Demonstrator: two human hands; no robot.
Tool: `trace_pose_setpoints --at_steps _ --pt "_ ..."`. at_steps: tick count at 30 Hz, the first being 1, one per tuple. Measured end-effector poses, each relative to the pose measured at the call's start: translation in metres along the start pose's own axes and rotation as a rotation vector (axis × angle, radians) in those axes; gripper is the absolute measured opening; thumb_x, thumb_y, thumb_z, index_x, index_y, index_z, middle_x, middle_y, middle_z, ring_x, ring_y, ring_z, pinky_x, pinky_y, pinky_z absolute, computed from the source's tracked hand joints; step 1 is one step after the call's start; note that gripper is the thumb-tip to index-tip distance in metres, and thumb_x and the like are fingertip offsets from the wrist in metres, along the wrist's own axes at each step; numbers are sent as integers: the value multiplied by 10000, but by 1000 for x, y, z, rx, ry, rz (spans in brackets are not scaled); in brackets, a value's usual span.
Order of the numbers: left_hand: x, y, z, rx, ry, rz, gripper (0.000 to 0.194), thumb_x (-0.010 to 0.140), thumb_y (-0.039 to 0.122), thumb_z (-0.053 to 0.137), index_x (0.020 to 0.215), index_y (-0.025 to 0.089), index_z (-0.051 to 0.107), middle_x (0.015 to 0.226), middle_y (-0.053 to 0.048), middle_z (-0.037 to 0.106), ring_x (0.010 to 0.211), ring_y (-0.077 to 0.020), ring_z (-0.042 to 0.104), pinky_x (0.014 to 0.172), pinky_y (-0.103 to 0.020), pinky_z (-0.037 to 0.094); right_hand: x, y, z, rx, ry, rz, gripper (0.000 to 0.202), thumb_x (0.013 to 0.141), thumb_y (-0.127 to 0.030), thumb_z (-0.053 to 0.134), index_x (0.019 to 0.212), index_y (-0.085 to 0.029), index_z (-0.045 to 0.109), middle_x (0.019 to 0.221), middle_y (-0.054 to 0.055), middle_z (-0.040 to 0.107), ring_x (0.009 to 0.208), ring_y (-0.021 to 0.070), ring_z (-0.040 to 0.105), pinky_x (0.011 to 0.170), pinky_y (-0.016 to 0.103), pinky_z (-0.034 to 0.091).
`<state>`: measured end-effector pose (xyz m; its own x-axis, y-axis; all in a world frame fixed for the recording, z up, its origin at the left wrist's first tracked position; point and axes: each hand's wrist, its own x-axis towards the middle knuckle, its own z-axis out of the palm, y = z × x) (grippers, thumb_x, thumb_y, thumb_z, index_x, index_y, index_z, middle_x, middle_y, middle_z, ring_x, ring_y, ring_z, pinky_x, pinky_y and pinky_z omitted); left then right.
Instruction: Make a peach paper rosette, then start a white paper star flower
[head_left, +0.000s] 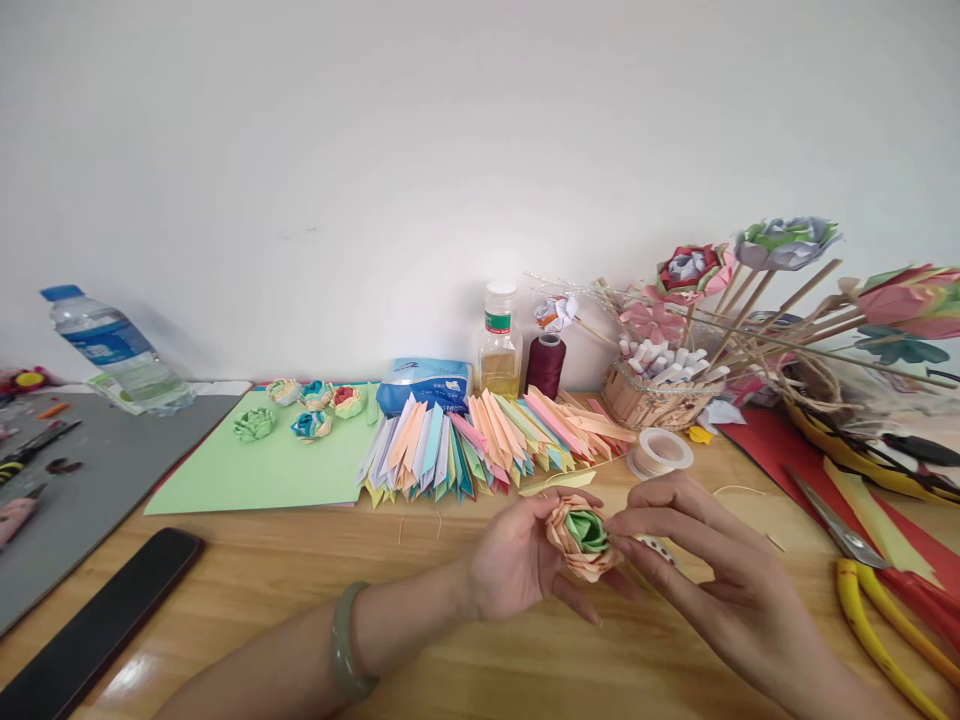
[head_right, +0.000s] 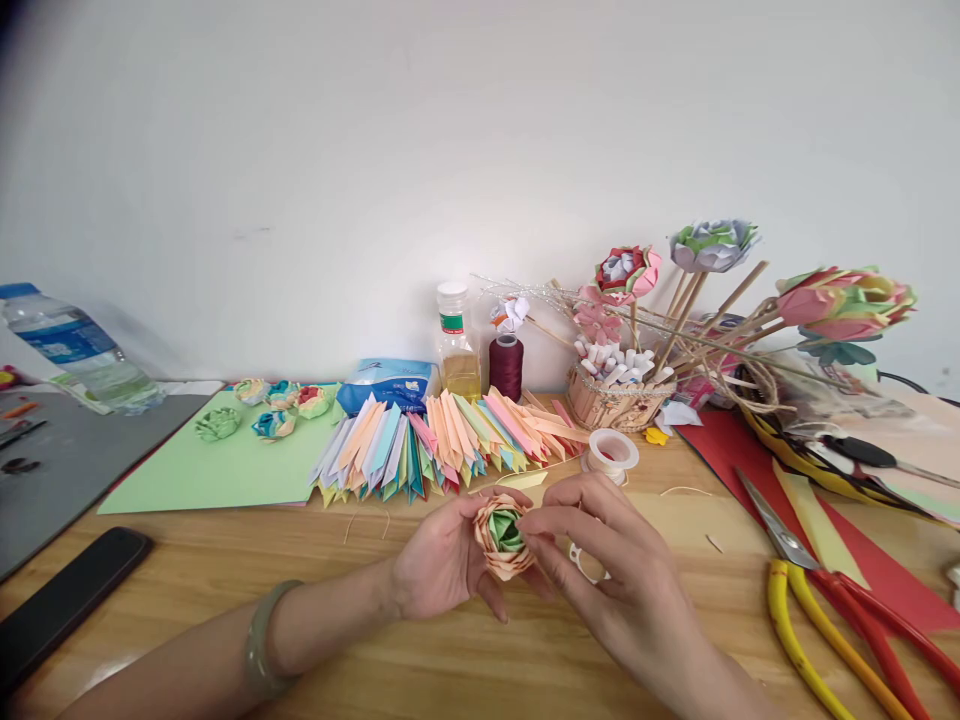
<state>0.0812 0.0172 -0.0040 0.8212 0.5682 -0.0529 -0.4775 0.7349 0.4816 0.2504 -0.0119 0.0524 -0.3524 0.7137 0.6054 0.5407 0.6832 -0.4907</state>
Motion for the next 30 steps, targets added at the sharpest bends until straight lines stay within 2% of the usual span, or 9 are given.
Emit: trace_pose_setpoints --at_steps 3,7,10,14,16,19,23,30 --pt "3 -2 -2 57 -25 -48 307 821 396 375 982 174 513 821 -62 644 684 -240 665 430 -253 511 7 0 -6 -26 -63 -11 98 786 -149 549 818 -217 612 761 32 564 705 147 562 579 242 479" --pt "4 -4 -3 132 -17 -84 327 823 430 373 964 168 507 773 -53 647 619 -224 667 413 -234 503 12 0 -12 -57 -134 -83 83 801 -154 531 775 -197 597 735 31 561 672 134 547 563 237 455" --pt "4 -6 -4 169 -4 -85 343 830 455 363 952 165 498 767 -50 647 596 -209 666 416 -226 504 12 -1 -15 -109 -239 -132 98 810 -142 516 792 -188 601 752 36 556 675 132 532 565 238 428" --pt "3 -9 -6 218 27 -95 411 827 521 338 967 162 481 715 -39 631 553 -194 655 412 -240 504 12 -3 -15 -202 -370 -122 140 834 -147 470 809 -188 601 751 34 550 650 135 516 537 242 388" --pt "3 -9 -6 251 43 -90 404 833 524 328 962 168 471 694 -28 619 534 -179 646 418 -247 504 12 -4 -14 -247 -374 -133 154 846 -172 457 789 -184 600 738 35 552 631 135 511 522 242 373" --pt "3 -9 -5 296 65 -80 401 834 530 328 949 171 466 666 -15 606 493 -151 620 415 -250 502 10 -6 -10 -327 -314 -194 190 861 -205 443 751 -180 596 702 32 553 608 135 502 510 243 355" --pt "2 -9 -4 313 88 -77 437 810 561 357 896 151 482 612 -19 597 481 -144 601 405 -239 493 6 -6 -4 -431 -260 -311 217 867 -159 414 731 -170 583 695 36 561 601 139 484 514 258 339" --pt "1 -11 -6 379 106 -77 431 783 588 389 880 172 445 588 -7 591 458 -118 565 411 -241 487 9 -3 -4 -398 -309 -296 273 894 -177 359 747 -174 589 684 34 555 588 132 497 508 247 345"
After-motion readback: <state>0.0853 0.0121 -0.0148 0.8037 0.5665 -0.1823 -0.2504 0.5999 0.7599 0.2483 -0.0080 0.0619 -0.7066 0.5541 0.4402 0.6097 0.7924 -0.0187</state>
